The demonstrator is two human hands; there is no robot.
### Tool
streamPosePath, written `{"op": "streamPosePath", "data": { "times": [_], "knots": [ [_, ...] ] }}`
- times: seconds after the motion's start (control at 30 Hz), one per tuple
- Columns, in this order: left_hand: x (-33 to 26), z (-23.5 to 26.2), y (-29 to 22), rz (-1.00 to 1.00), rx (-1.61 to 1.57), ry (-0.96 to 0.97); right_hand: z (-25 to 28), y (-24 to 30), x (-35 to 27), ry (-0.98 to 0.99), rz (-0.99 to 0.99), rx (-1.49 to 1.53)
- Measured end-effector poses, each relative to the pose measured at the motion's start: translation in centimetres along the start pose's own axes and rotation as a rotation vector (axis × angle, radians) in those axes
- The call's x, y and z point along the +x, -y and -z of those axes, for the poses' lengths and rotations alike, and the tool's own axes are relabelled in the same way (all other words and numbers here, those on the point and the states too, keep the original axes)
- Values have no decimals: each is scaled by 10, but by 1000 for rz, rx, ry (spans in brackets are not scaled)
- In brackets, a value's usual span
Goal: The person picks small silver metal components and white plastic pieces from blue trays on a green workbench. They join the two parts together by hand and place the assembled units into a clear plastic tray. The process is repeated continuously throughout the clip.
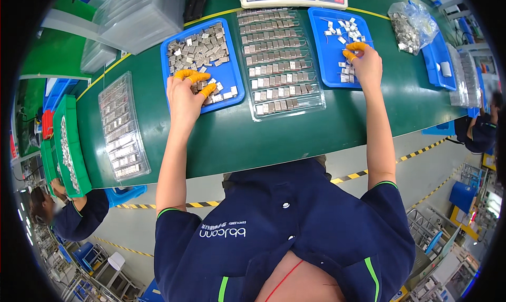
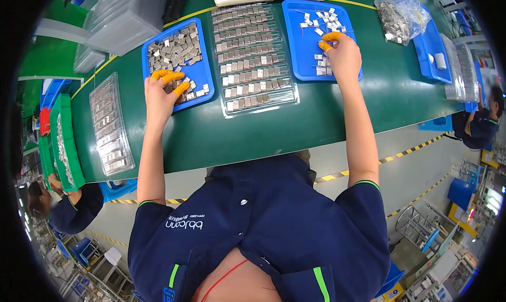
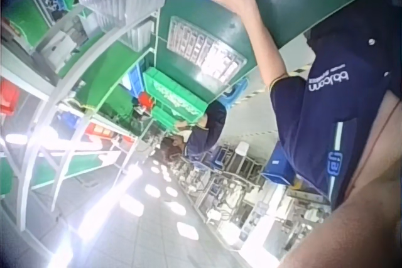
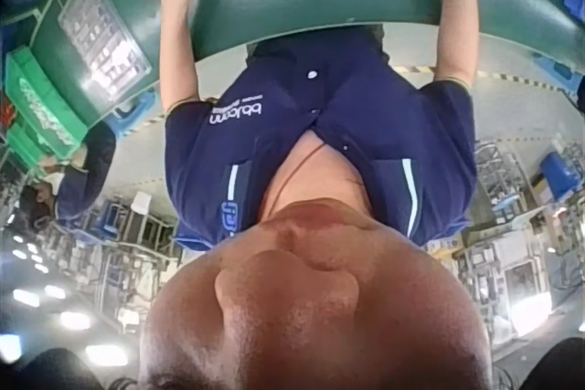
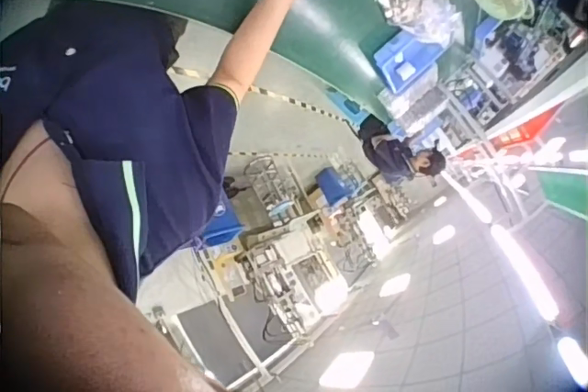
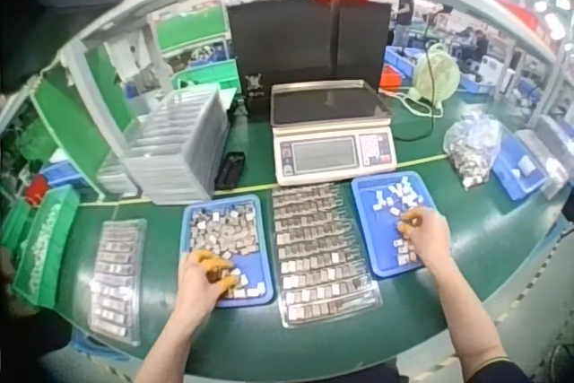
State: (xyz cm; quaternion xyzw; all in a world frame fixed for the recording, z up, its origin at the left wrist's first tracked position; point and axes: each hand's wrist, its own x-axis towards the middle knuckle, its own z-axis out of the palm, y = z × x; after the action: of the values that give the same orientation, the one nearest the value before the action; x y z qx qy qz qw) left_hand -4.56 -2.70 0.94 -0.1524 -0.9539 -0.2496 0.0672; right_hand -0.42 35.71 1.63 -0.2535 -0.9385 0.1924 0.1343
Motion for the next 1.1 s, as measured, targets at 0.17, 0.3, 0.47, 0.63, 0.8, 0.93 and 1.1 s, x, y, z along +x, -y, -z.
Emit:
{"op": "streamPosePath", "data": {
  "times": [0.17,0.3,0.47,0.63,0.8,0.93,1.1],
  "knots": [
    [11,-3,3,-57,143,60,8,-7,-13,-86,52,252],
    [18,1,-9,-97,28,102,18,1,-33,-39,19,389],
    [18,7,-20,137,-200,52,27,20,-63,-2,6,567],
    [9,18,-32,137,-905,-109,26,31,-80,47,39,662],
    [-10,1,-50,3,-1176,17,18,46,-96,144,0,808],
    [-28,-5,-60,310,-1234,287,13,56,-108,207,15,857],
    [-37,-20,-78,184,-1420,214,9,59,-115,252,40,815]
  ]
}}
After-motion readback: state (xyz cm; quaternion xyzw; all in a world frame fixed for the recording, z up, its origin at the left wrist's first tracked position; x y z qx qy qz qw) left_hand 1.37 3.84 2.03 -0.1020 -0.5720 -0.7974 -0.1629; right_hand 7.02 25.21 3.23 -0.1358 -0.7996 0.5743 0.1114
